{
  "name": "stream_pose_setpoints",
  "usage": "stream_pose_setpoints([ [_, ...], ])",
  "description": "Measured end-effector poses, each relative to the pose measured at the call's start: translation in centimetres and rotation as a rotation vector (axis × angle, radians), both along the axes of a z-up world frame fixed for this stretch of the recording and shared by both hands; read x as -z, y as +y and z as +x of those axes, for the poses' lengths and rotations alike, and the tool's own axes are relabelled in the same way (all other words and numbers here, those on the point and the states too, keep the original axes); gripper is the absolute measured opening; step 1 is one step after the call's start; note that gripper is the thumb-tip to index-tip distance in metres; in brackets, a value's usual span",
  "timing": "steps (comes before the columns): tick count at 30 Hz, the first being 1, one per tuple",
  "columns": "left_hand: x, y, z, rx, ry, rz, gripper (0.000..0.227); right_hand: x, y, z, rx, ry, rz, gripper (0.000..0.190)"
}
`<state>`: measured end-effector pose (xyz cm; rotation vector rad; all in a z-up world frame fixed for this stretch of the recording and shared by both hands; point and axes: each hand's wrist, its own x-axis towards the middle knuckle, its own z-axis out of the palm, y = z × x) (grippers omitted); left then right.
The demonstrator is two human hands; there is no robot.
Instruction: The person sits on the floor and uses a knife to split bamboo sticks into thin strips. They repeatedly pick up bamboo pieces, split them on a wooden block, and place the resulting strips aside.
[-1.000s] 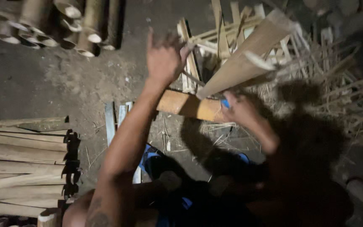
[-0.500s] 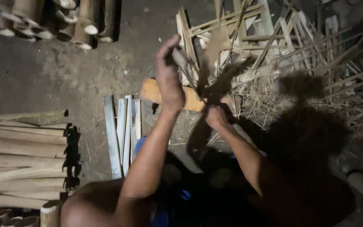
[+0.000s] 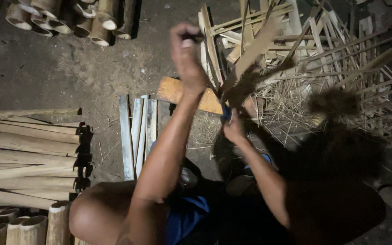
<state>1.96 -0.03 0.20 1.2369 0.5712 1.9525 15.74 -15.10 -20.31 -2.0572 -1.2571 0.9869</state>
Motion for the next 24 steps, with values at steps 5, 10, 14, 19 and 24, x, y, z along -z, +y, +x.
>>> stream_pose_setpoints([
  [5,-1.0,-1.8,4.5,-0.365,0.263,0.036,0.041,-3.8,-0.6,1.0,-0.162,-0.343,0.516,0.065],
  [10,-2.0,-3.2,5.4,-0.312,0.231,0.03,0.05,4.5,-0.9,0.9,-0.023,-0.066,0.354,0.051],
  [14,-1.8,-3.0,3.9,-0.244,0.211,0.003,0.056,12.9,0.2,2.2,-0.053,-0.109,0.064,0.043],
  [19,0.5,-3.2,0.9,-0.136,0.077,0.012,0.063,17.8,-1.9,4.5,-0.083,0.016,-0.061,0.032],
  [24,-0.1,-1.3,-1.0,-0.108,-0.011,0.062,0.065,13.9,0.3,5.1,0.083,0.405,0.025,0.022],
])
